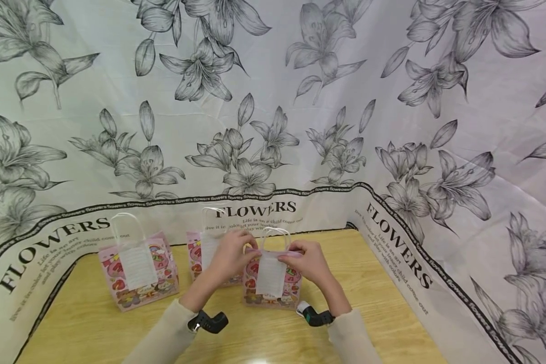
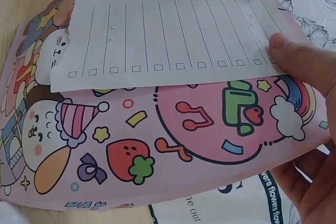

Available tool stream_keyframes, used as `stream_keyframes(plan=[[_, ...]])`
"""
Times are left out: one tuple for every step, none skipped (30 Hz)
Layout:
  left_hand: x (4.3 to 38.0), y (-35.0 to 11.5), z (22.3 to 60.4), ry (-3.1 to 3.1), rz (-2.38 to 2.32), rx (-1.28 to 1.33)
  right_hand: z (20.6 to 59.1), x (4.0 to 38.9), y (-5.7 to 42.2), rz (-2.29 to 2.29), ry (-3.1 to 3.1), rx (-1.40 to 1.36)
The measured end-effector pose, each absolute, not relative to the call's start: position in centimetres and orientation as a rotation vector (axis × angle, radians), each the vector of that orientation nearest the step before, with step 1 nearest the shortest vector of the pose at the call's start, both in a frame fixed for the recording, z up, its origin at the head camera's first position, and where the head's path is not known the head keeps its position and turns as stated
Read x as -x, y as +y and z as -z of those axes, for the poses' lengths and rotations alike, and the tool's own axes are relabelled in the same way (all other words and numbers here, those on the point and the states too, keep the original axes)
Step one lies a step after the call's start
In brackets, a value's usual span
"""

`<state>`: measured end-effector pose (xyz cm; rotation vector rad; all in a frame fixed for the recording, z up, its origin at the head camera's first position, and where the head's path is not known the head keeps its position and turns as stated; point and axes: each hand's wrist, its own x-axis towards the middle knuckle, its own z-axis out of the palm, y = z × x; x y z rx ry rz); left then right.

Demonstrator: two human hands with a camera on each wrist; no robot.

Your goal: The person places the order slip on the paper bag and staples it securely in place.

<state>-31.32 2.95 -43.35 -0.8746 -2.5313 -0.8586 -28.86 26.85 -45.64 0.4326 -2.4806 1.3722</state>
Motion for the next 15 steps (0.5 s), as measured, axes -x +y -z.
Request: stream_keyframes(plan=[[31.3,3.0,43.5,-2.545,0.910,0.891,45.6,28.8,26.9,-1.374,-2.488,-0.422],[31.3,3.0,43.6,-2.557,0.976,0.906,45.6,28.8,26.8,-1.374,-2.496,-0.410],[31.4,3.0,43.8,-2.566,1.044,0.917,45.5,28.8,26.8,-1.370,-2.500,-0.400],[31.3,3.0,43.9,-2.577,1.109,0.921,45.4,28.8,26.8,-1.369,-2.505,-0.395],[31.3,3.1,44.0,-2.584,1.168,0.921,45.3,28.8,26.8,-1.360,-2.512,-0.392],[31.3,3.1,44.1,-2.578,1.203,0.923,45.2,28.8,26.7,-1.357,-2.518,-0.393],[31.3,3.2,44.3,-2.571,1.238,0.924,45.1,28.8,26.7,-1.357,-2.525,-0.397],[31.3,3.2,44.4,-2.563,1.271,0.927,45.0,28.8,26.6,-1.354,-2.532,-0.401],[31.3,3.3,44.5,-2.554,1.310,0.930,44.9,28.8,26.6,-1.352,-2.540,-0.402],[31.2,3.3,44.7,-2.548,1.350,0.928,44.9,28.8,26.6,-1.351,-2.545,-0.406],[31.2,3.4,44.9,-2.537,1.380,0.928,44.9,28.9,26.6,-1.349,-2.545,-0.412],[31.2,3.4,45.0,-2.525,1.414,0.930,44.9,28.9,26.6,-1.359,-2.542,-0.416],[31.3,3.5,45.2,-2.514,1.441,0.930,45.0,28.9,26.6,-1.362,-2.537,-0.416],[31.3,3.5,45.3,-2.499,1.456,0.931,45.0,28.9,26.6,-1.369,-2.530,-0.418],[31.4,3.5,45.5,-2.486,1.466,0.933,45.1,28.9,26.6,-1.378,-2.521,-0.415]])
